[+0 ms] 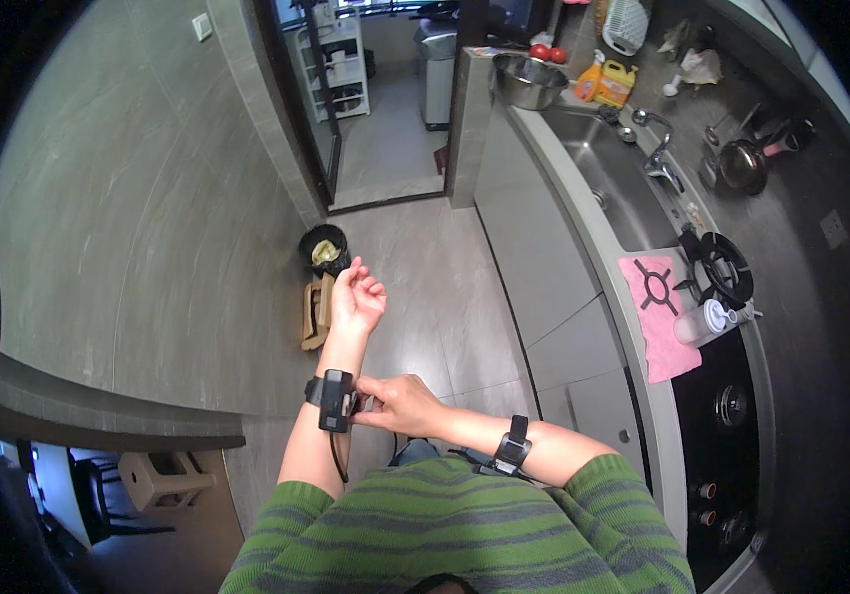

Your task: The person moves a bowl and pitcher between rooms, then returns to the kitchen to reorganize items in an overhead cabinet. They rearrange spice jars and packets on the shelf, then place a stove grate on the counter and handle a small snack item.

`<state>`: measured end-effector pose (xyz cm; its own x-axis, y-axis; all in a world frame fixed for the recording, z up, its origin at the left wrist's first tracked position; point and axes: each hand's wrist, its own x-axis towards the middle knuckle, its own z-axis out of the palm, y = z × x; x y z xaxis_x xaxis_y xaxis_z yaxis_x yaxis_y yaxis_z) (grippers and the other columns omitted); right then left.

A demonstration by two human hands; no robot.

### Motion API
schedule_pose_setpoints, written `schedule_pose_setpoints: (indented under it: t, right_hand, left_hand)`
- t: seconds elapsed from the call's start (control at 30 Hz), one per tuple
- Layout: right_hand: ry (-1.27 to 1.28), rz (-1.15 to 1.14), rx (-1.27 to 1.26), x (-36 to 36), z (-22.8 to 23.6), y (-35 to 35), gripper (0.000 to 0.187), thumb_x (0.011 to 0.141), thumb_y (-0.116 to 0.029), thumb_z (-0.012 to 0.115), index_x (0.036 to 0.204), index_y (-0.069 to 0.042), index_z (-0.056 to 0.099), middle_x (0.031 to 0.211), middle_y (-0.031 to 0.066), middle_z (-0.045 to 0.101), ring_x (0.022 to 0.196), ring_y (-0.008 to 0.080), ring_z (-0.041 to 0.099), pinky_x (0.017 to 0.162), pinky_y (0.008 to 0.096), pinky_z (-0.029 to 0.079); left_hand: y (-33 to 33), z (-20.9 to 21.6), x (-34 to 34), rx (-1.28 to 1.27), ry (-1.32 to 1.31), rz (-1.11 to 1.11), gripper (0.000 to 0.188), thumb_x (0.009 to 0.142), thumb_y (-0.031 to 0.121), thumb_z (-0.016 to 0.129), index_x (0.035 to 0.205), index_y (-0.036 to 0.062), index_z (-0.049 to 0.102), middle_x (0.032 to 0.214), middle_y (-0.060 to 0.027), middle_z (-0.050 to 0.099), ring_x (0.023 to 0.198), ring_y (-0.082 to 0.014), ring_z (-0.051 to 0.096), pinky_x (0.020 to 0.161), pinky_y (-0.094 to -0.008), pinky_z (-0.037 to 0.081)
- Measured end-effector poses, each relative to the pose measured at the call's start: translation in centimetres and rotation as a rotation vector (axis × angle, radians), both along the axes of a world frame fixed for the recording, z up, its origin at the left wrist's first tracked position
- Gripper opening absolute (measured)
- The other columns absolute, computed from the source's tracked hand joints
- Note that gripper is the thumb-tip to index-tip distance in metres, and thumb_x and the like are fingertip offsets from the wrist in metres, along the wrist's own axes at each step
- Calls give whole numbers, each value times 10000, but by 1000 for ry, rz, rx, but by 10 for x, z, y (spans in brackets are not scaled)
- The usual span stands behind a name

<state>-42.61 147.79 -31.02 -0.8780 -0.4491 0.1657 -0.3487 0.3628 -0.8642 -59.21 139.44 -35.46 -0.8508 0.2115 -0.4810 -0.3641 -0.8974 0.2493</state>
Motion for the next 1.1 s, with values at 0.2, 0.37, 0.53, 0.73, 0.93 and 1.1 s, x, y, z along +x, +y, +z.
schedule_pose_setpoints:
  t: [0.2,0.37,0.53,0.73,0.93,1.1]
  right_hand:
    - [276,-102,80,2,12,-4,226,760,-255,688,847,-91,560,621,5,624,525,168,625,437,314,443]
    - [291,-128,6,5,16,-7,202,713,-206,703,773,-86,552,579,7,599,519,175,619,437,300,454]
    - [158,-157,-78,10,10,-10,188,703,-172,700,794,-66,575,595,27,605,542,159,632,497,274,501]
    - [226,-193,-127,8,-6,-4,243,696,-155,681,916,-73,616,676,52,649,626,167,666,572,289,537]
    - [125,-109,-228,6,-19,26,258,726,-185,714,904,-41,595,723,63,670,637,179,663,580,306,509]
    - [-196,-53,-209,9,-22,105,266,809,-151,660,1032,-24,592,829,66,677,676,129,654,604,281,516]
  left_hand:
    - [5,12,7,-257,135,0,161,850,100,535,1006,100,573,713,45,518,538,-72,417,521,-230,354]
    - [17,9,20,-940,565,47,122,876,84,519,946,53,613,701,34,527,578,-32,437,511,-191,343]
    - [15,13,20,-1321,838,6,120,880,76,527,938,49,628,683,60,508,583,-30,431,523,-195,363]
    - [2,34,-7,-318,339,-40,218,862,116,574,1072,62,551,713,28,497,556,-59,396,507,-217,350]
    - [32,38,2,149,291,-292,106,887,102,530,970,89,593,734,12,513,559,-108,392,549,-248,346]
    - [87,45,21,79,282,-431,59,894,149,533,925,116,572,725,20,520,554,-97,391,507,-237,339]
